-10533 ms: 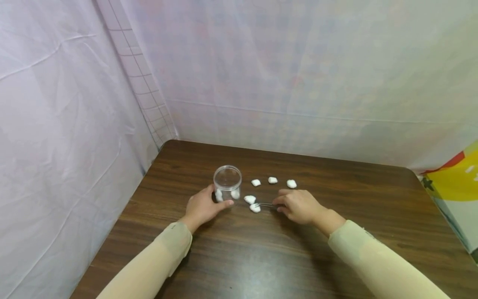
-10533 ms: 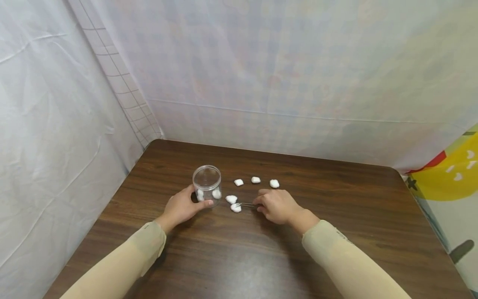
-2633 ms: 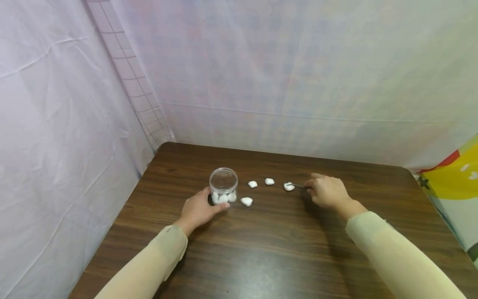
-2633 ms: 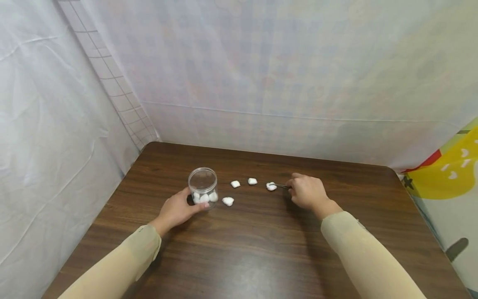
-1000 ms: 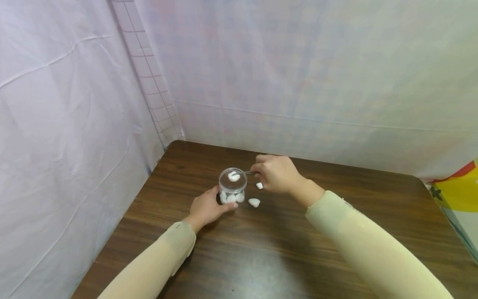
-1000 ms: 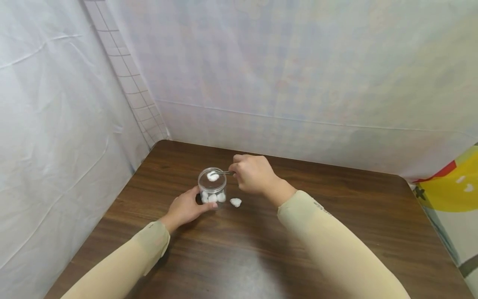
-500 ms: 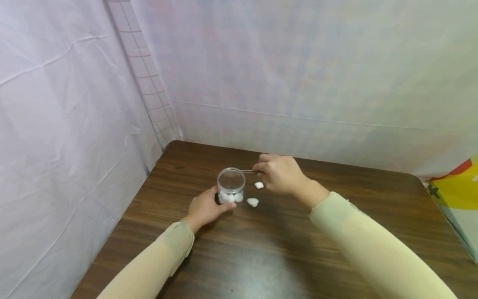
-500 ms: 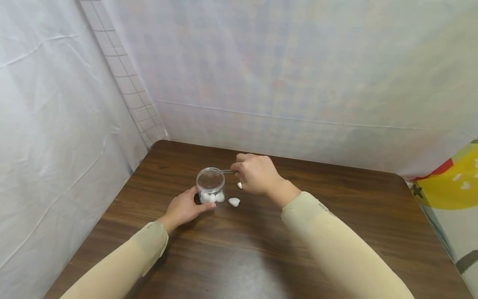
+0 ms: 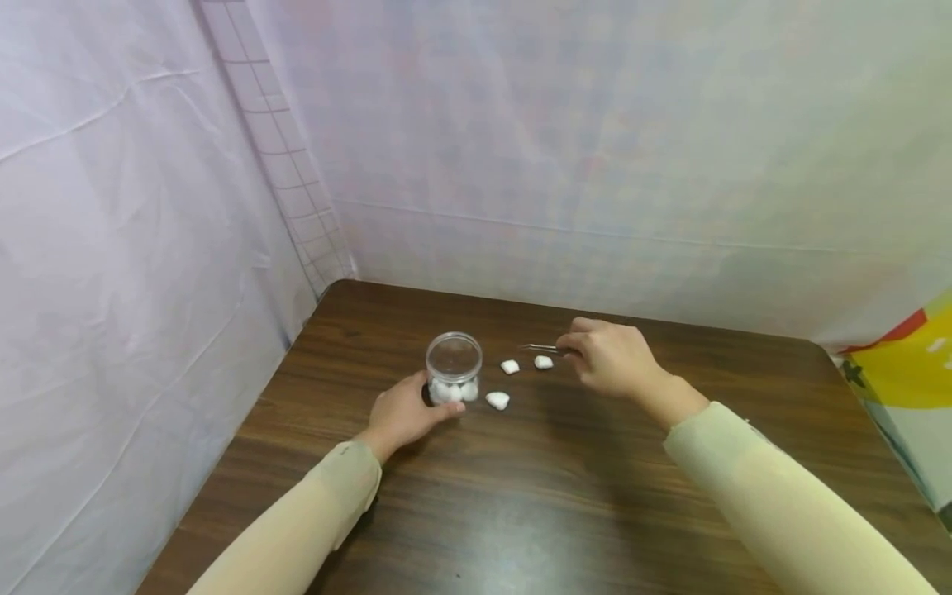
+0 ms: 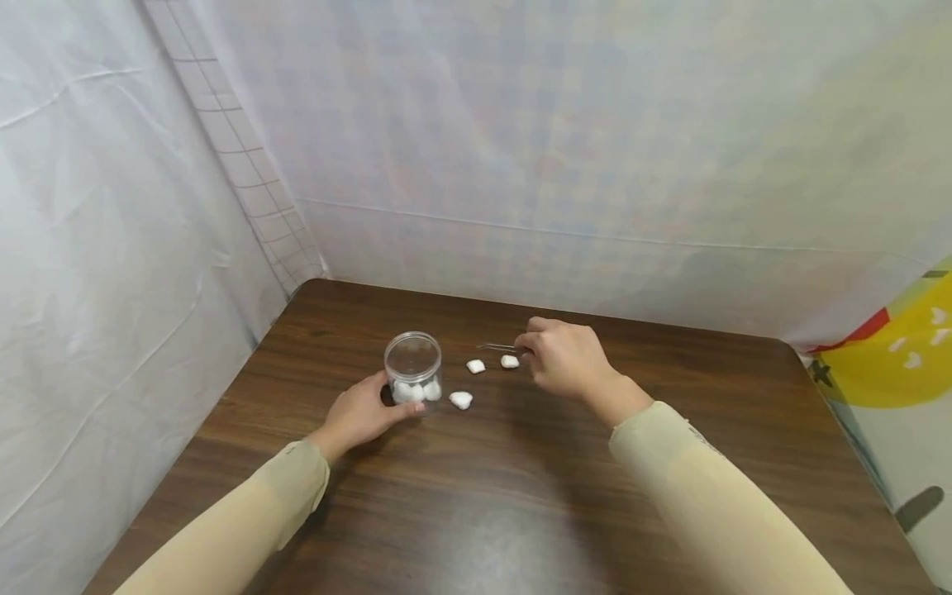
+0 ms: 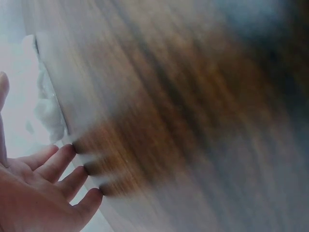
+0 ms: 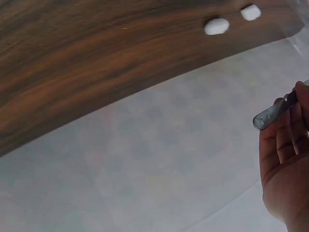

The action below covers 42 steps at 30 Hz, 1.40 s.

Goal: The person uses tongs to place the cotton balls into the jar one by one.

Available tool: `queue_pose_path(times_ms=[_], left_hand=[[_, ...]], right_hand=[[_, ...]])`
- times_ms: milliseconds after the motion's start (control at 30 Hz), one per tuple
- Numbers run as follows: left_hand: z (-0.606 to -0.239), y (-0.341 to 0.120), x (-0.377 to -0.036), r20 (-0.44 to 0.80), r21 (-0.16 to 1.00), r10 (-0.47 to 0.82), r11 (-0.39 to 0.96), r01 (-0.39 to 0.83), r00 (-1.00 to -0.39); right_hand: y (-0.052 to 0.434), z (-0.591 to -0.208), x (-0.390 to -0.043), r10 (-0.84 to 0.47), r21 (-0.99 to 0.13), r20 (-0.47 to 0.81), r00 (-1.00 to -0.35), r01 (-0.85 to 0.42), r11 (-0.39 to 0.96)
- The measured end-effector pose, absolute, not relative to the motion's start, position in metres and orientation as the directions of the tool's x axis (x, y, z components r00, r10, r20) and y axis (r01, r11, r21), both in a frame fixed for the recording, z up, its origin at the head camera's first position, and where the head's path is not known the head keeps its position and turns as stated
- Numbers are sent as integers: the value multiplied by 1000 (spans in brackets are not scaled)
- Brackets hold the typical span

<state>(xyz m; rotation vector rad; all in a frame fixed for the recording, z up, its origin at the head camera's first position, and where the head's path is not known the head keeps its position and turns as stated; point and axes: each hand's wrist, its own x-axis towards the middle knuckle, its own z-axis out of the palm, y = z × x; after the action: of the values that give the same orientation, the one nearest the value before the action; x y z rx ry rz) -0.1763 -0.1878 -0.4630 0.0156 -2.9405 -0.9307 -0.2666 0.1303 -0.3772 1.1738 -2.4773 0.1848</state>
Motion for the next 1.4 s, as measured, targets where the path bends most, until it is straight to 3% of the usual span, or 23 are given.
queue_pose_path(times_ms=[800,1400], left_hand=[[-460,-191,-176,28,542,-29,840,-10,-999],[-461,-189,-176,21,526,-16,850,-3,-1000]], right_hand=[[142,-394,-268,-723,15,361,-590,-771,637],[123,-423,-258,-788,23,227,-572,-806,592]])
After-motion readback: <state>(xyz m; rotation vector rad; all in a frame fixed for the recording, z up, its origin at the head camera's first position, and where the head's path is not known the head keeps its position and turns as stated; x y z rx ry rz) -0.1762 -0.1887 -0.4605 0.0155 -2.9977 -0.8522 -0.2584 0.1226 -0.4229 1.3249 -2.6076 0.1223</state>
